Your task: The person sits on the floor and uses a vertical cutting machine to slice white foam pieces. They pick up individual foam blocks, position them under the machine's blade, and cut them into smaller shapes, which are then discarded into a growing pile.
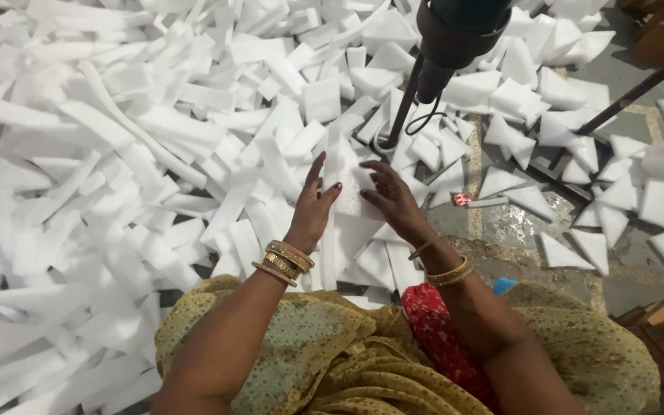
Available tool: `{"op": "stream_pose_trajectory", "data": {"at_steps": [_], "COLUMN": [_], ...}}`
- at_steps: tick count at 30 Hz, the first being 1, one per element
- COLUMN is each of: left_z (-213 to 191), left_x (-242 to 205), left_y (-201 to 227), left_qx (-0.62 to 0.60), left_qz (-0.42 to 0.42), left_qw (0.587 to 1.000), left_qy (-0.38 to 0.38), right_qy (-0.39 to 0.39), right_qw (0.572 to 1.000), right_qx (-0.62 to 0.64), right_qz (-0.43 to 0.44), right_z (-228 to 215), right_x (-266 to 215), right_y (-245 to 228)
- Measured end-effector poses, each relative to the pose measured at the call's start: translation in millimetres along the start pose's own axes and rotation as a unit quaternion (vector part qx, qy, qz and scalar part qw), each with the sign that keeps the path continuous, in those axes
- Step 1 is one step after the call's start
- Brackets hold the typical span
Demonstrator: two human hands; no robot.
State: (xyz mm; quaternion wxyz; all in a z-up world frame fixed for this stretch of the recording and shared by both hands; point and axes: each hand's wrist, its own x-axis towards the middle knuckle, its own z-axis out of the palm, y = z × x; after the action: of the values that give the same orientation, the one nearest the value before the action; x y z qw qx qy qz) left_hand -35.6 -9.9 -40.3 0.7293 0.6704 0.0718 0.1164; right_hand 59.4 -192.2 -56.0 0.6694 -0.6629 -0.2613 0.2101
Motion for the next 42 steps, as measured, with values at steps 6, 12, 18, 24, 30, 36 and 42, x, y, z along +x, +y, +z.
{"op": "stream_pose_trajectory", "data": {"at_steps": [6, 12, 18, 24, 30, 36, 42], "left_z": [4, 8, 12, 12, 19, 37, 59], "left_x": [2, 1, -1, 8, 13, 17, 36], "left_y": [0, 5, 16, -6, -17, 2, 2], "left_qx": [0.104, 0.155, 0.189, 0.188, 0.180, 0.099, -0.031], "left_qz": [-0.026, -0.025, -0.038, 0.072, 0.109, -0.094, -0.057], "left_qw": [0.994, 0.987, 0.980, 0.979, 0.978, 0.990, 0.997], "left_qy": [0.029, 0.037, 0.040, 0.022, -0.001, -0.017, -0.038], "right_qy": [0.009, 0.003, 0.006, 0.009, 0.001, 0.021, 0.010], "right_qw": [1.000, 1.000, 0.999, 1.000, 0.999, 0.998, 0.997], "right_qx": [0.022, 0.014, -0.032, -0.020, 0.017, 0.050, 0.072], "right_qz": [-0.011, -0.019, 0.010, -0.004, -0.027, 0.033, 0.034], "right_z": [2, 1, -2, -7, -18, -32, -61], "right_x": [0, -1, -5, -5, -5, -6, 6], "right_y": [-20, -16, -20, -15, -7, -17, -37]}}
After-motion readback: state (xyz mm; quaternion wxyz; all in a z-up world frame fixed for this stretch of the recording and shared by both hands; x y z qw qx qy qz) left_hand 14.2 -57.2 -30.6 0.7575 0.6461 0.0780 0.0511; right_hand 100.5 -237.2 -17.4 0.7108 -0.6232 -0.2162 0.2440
